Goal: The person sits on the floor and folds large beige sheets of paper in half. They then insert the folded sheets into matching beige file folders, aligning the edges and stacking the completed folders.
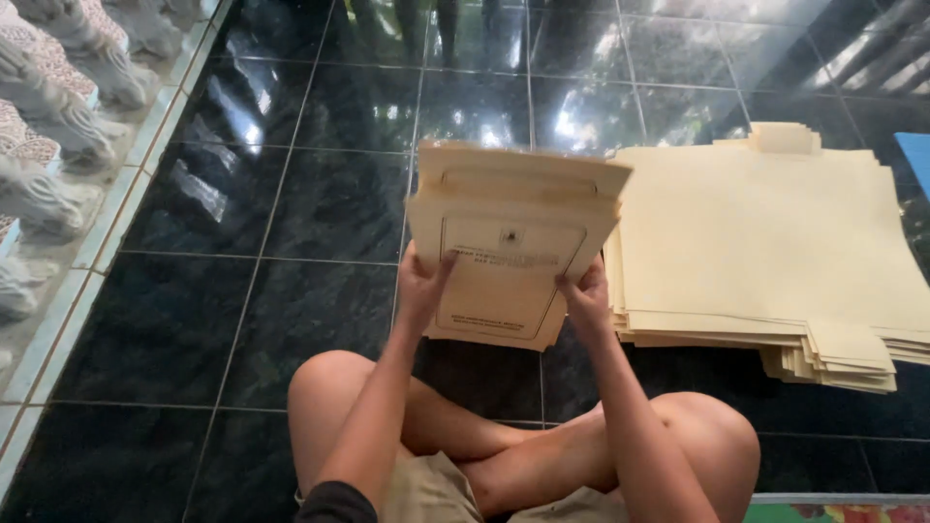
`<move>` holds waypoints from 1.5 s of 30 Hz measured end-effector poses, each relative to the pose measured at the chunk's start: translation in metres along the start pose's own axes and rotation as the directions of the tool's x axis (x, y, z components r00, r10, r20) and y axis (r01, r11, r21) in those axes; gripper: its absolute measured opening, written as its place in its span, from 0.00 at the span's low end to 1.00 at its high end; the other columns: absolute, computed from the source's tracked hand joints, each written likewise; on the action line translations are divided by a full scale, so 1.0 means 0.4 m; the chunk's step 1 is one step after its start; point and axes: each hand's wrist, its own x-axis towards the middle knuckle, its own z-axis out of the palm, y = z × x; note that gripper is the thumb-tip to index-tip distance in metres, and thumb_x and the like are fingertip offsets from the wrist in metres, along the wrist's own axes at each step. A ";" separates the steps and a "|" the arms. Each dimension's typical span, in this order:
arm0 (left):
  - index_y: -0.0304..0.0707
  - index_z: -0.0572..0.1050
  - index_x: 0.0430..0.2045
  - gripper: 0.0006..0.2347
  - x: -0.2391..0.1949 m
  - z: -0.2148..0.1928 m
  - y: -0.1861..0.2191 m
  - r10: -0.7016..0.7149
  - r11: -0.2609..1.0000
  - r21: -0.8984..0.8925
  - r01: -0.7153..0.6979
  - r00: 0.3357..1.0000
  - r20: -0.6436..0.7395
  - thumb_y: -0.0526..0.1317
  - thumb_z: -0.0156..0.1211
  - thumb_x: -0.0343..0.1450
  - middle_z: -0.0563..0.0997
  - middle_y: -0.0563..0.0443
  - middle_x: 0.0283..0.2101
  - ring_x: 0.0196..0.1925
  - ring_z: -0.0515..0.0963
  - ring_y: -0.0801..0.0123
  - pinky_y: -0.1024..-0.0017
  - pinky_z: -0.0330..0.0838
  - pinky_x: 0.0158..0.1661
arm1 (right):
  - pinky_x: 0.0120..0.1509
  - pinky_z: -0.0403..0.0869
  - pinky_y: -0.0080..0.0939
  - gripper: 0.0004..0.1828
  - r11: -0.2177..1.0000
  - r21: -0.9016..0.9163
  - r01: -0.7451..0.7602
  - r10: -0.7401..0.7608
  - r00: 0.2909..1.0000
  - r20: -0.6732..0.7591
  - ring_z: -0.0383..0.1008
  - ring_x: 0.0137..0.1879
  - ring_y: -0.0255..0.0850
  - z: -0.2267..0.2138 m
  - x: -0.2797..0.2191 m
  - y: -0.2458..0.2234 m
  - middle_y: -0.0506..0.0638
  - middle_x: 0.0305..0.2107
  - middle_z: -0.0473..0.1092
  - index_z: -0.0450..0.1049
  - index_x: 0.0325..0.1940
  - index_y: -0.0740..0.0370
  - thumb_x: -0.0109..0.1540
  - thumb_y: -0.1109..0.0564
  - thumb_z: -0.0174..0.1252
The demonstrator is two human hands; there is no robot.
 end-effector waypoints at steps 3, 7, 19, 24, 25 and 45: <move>0.43 0.72 0.37 0.19 0.009 -0.002 -0.020 0.134 0.990 0.051 -0.132 0.990 -0.041 0.55 0.72 0.69 0.77 0.50 0.33 0.39 0.77 0.71 0.59 0.74 0.44 | 0.59 0.73 0.51 0.20 0.997 -0.031 0.064 -0.065 0.997 -0.035 0.74 0.49 0.39 -0.003 -0.004 -0.001 0.49 0.41 0.75 0.67 0.57 0.56 0.62 0.63 0.61; 0.42 0.73 0.39 0.15 -0.006 0.000 0.045 0.248 0.969 0.008 -0.248 0.968 -0.049 0.49 0.71 0.70 0.78 0.50 0.36 0.45 0.76 0.73 0.62 0.73 0.47 | 0.55 0.74 0.48 0.16 0.994 -0.062 0.088 -0.091 0.995 -0.038 0.74 0.45 0.37 -0.040 0.006 -0.013 0.48 0.38 0.75 0.69 0.54 0.57 0.63 0.60 0.61; 0.41 0.77 0.47 0.23 0.039 -0.090 -0.425 0.079 0.991 0.109 -0.081 0.997 0.023 0.46 0.80 0.63 0.83 0.43 0.42 0.50 0.82 0.61 0.55 0.75 0.54 | 0.50 0.77 0.54 0.18 0.980 -0.141 -0.141 0.135 0.989 -0.054 0.74 0.35 0.44 -0.154 -0.036 0.328 0.55 0.31 0.73 0.79 0.48 0.65 0.56 0.55 0.70; 0.37 0.77 0.44 0.17 -0.018 -0.050 -0.206 0.124 0.992 0.025 -0.122 0.990 -0.071 0.44 0.75 0.67 0.82 0.42 0.39 0.46 0.79 0.67 0.51 0.76 0.47 | 0.56 0.74 0.55 0.22 0.986 -0.011 -0.167 0.161 0.968 -0.190 0.74 0.44 0.43 -0.091 -0.035 0.212 0.52 0.39 0.73 0.76 0.52 0.59 0.57 0.49 0.66; 0.37 0.77 0.44 0.17 -0.005 -0.036 -0.186 0.128 0.992 0.022 -0.127 0.989 -0.072 0.44 0.75 0.67 0.82 0.42 0.39 0.46 0.79 0.67 0.51 0.76 0.47 | 0.56 0.74 0.55 0.22 0.987 -0.013 -0.162 0.157 0.970 -0.187 0.74 0.44 0.43 -0.109 -0.003 0.206 0.52 0.39 0.73 0.76 0.52 0.59 0.57 0.49 0.66; 0.41 0.75 0.51 0.18 -0.057 -0.034 -0.248 0.136 0.990 0.049 -0.132 0.987 -0.082 0.50 0.68 0.71 0.81 0.41 0.44 0.49 0.82 0.55 0.50 0.77 0.51 | 0.67 0.67 0.65 0.27 0.964 -0.122 -0.237 0.230 0.971 -0.065 0.71 0.58 0.52 -0.120 -0.028 0.188 0.59 0.50 0.72 0.75 0.61 0.61 0.57 0.58 0.63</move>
